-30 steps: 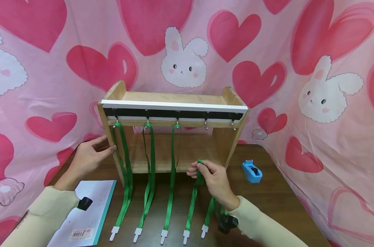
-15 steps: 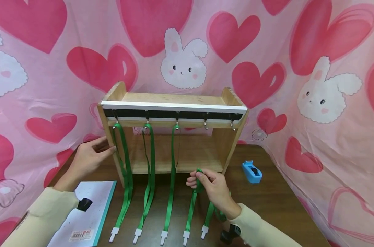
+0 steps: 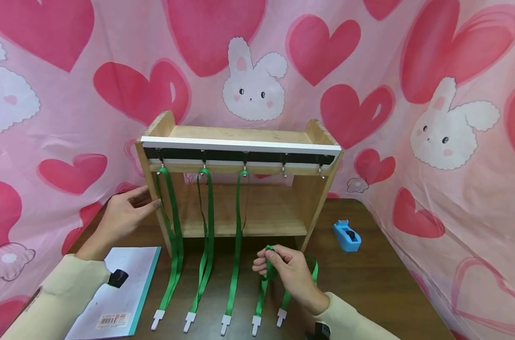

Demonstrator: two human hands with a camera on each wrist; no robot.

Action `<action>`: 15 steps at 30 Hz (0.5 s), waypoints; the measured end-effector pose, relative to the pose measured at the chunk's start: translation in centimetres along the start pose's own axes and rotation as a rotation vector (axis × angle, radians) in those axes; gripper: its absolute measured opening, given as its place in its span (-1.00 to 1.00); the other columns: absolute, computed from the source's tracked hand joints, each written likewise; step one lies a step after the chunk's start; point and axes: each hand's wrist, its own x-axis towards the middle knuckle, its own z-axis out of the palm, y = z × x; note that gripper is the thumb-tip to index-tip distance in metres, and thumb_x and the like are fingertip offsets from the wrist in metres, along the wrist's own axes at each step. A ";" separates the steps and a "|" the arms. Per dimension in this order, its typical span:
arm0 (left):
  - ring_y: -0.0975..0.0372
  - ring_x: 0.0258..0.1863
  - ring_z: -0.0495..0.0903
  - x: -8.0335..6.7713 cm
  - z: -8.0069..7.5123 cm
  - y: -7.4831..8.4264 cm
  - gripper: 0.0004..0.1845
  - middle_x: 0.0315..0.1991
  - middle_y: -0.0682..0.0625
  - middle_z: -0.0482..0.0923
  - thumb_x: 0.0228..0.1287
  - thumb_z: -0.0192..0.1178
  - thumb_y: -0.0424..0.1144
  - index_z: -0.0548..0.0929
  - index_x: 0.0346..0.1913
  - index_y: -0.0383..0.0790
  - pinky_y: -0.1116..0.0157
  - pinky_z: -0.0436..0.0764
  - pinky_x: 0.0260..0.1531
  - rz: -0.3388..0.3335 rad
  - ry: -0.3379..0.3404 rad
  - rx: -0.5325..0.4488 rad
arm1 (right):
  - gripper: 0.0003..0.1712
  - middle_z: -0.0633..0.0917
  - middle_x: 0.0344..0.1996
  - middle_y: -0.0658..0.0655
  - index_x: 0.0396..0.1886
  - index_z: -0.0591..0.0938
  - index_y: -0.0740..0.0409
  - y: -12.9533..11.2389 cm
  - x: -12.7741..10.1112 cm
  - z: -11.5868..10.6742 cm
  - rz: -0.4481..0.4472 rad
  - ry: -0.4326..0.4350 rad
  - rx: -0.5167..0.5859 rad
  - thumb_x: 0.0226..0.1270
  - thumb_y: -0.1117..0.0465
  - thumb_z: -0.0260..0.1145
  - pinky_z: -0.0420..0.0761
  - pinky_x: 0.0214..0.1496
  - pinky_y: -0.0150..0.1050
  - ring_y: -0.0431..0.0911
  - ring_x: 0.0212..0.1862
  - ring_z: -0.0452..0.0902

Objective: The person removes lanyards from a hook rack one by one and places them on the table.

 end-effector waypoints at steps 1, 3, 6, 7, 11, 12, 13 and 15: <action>-0.28 0.14 0.62 0.0 0.0 0.0 -0.34 0.21 -0.37 0.60 0.40 0.29 -0.04 0.43 0.45 -0.28 -0.02 0.78 -0.12 0.000 -0.001 0.000 | -0.67 0.72 -0.24 0.59 -0.07 0.64 0.49 0.1 0.0 0.1 0.005 -0.002 0.007 0.61 0.27 0.08 0.81 -0.13 -0.07 -0.18 -0.22 0.82; -0.28 0.14 0.61 0.0 -0.1 0.0 -0.33 0.22 -0.38 0.59 0.40 0.28 -0.04 0.42 0.45 -0.28 0.01 0.79 -0.13 -0.003 -0.004 0.000 | -0.66 0.71 -0.24 0.60 -0.07 0.63 0.51 0.4 -0.1 0.2 0.022 -0.004 0.022 0.61 0.26 0.08 0.81 -0.14 -0.08 -0.18 -0.23 0.82; -0.28 0.14 0.61 -0.1 -0.1 -0.1 -0.33 0.22 -0.38 0.59 0.40 0.28 -0.04 0.42 0.45 -0.29 0.07 0.80 -0.16 -0.011 -0.008 0.000 | -0.63 0.71 -0.23 0.61 -0.07 0.63 0.52 0.9 -0.1 0.4 0.060 0.005 0.042 0.61 0.23 0.09 0.81 -0.15 -0.14 -0.18 -0.24 0.82; -0.27 0.14 0.61 -0.2 -0.1 -0.1 -0.33 0.22 -0.38 0.58 0.40 0.28 -0.05 0.42 0.45 -0.29 0.09 0.81 -0.16 -0.013 -0.009 0.001 | -0.62 0.71 -0.22 0.62 -0.06 0.62 0.53 1.1 -0.2 0.5 0.072 0.007 0.051 0.61 0.23 0.09 0.81 -0.15 -0.15 -0.18 -0.24 0.82; -0.28 0.13 0.60 -0.3 -0.1 -0.1 -0.33 0.22 -0.39 0.58 0.40 0.28 -0.05 0.42 0.45 -0.30 0.08 0.81 -0.17 -0.011 -0.011 0.005 | -0.58 0.70 -0.16 0.63 -0.04 0.60 0.59 1.9 -0.3 0.8 0.104 0.005 0.077 0.61 0.21 0.10 0.81 -0.14 -0.19 -0.18 -0.20 0.82; -0.28 0.13 0.60 -0.2 -0.1 -0.1 -0.33 0.21 -0.39 0.58 0.40 0.29 -0.05 0.42 0.45 -0.30 0.07 0.81 -0.16 -0.008 -0.010 0.005 | -0.57 0.69 -0.15 0.64 -0.04 0.59 0.61 2.1 -0.3 0.9 0.110 0.004 0.083 0.61 0.21 0.10 0.81 -0.12 -0.19 -0.18 -0.19 0.82; -0.28 0.13 0.60 -0.2 0.0 0.0 -0.33 0.21 -0.39 0.59 0.39 0.29 -0.05 0.43 0.44 -0.30 0.08 0.81 -0.17 -0.006 -0.008 0.007 | -0.56 0.69 -0.13 0.64 -0.03 0.59 0.62 2.3 -0.4 1.0 0.116 0.002 0.089 0.61 0.20 0.10 0.81 -0.11 -0.19 -0.19 -0.17 0.82; -0.28 0.12 0.61 -0.1 0.0 0.0 -0.34 0.20 -0.39 0.59 0.39 0.29 -0.06 0.43 0.44 -0.31 0.06 0.80 -0.16 0.000 -0.004 0.009 | -0.53 0.68 -0.10 0.64 -0.01 0.56 0.66 2.7 -0.5 1.2 0.126 -0.003 0.092 0.61 0.19 0.11 0.80 -0.09 -0.19 -0.19 -0.15 0.82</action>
